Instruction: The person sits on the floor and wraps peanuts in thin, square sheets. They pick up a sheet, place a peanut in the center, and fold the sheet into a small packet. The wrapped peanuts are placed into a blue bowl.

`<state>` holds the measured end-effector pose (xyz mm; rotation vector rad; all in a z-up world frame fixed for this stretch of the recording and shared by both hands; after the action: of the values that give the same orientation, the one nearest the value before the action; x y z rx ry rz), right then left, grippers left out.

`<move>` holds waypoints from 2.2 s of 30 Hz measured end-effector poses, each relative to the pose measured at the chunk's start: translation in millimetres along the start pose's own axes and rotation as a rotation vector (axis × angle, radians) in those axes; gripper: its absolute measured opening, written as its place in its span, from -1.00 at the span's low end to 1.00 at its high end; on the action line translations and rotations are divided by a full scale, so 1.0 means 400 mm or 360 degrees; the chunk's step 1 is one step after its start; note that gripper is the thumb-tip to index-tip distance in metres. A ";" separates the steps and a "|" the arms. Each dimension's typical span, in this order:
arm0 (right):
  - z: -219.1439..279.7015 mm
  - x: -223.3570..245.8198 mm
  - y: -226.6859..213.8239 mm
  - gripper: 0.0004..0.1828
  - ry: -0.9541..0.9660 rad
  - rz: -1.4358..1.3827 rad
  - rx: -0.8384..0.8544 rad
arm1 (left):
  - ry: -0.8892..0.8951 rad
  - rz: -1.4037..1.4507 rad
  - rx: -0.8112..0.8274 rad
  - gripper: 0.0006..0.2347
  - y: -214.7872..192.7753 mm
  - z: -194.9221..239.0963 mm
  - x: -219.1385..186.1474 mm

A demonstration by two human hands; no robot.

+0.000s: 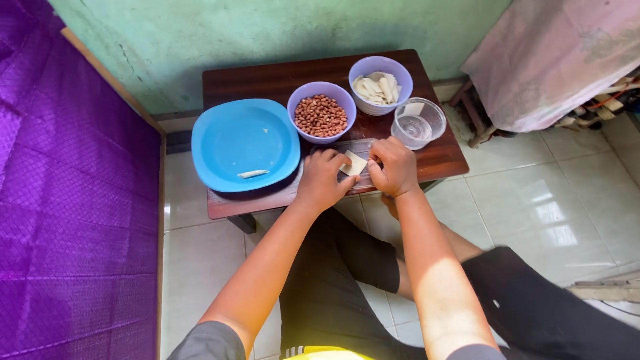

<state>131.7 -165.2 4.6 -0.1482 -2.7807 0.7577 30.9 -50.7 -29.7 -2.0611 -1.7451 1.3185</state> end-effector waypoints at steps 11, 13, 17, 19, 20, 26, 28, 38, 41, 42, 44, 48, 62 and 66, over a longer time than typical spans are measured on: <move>0.007 -0.005 -0.003 -0.77 0.0031 0.0029 -0.0053 | -0.0006 0.0029 0.0069 -0.71 0.001 -0.003 0.005; 0.007 0.001 -0.006 -0.77 0.0033 0.0028 -0.0065 | -0.0020 0.0048 0.0091 -0.71 0.002 0.002 0.009; -0.003 0.001 -0.011 -0.78 0.0050 0.0012 -0.0084 | -0.0025 0.0045 0.0078 -0.70 0.002 -0.004 0.010; -0.006 0.007 -0.014 -0.79 0.0070 -0.0003 -0.0089 | -0.0033 0.0040 0.0086 -0.70 0.003 0.003 0.013; -0.010 0.011 -0.016 -0.78 0.0076 0.0015 -0.0087 | -0.0036 0.0035 0.0086 -0.69 0.003 0.004 0.013; -0.049 0.022 -0.027 -0.71 0.0062 -0.0073 -0.0061 | 0.0006 0.0022 0.0031 -0.69 0.001 -0.009 0.013; -0.061 0.014 -0.025 -0.69 0.0069 -0.0108 -0.0039 | -0.0015 0.0020 0.0039 -0.69 0.001 -0.019 0.013; -0.153 0.029 -0.035 -0.91 0.0300 -0.0513 0.0187 | -0.0209 0.0199 0.0100 -0.63 -0.022 -0.070 -0.014; -0.147 0.007 -0.013 -0.89 0.0299 -0.0611 0.0289 | -0.0261 0.0195 0.0150 -0.59 -0.012 -0.082 -0.002; -0.136 0.000 -0.007 -0.88 0.0334 -0.0643 0.0341 | -0.0290 0.0194 0.0186 -0.59 -0.005 -0.079 -0.001; -0.152 -0.006 -0.003 -0.90 0.0312 -0.0683 0.0395 | -0.0267 0.0167 0.0187 -0.60 0.000 -0.094 -0.001; -0.134 0.020 0.005 -0.91 0.0199 -0.0694 0.0543 | -0.0227 0.0141 0.0176 -0.64 -0.016 -0.096 -0.020; -0.056 -0.024 0.022 -0.89 0.0108 -0.0534 0.0305 | -0.0248 0.0105 0.0081 -0.67 -0.008 -0.065 -0.010; -0.056 -0.024 0.024 -0.91 0.0145 -0.0503 0.0332 | -0.0219 0.0030 0.0035 -0.69 -0.010 -0.058 -0.009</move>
<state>147.3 -147.7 16.4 0.2813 -2.5320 0.9216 43.7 -42.9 -11.3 -2.0246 -1.7595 1.5110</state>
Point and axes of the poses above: each hand's wrist, its own z-axis away from the middle knuckle, its own y-axis out of the palm, x = y × z, the point moved 9 cm from there along -z, towards the middle knuckle, and after that the axes turned 15 degrees about -x, right-handed, at the moved point
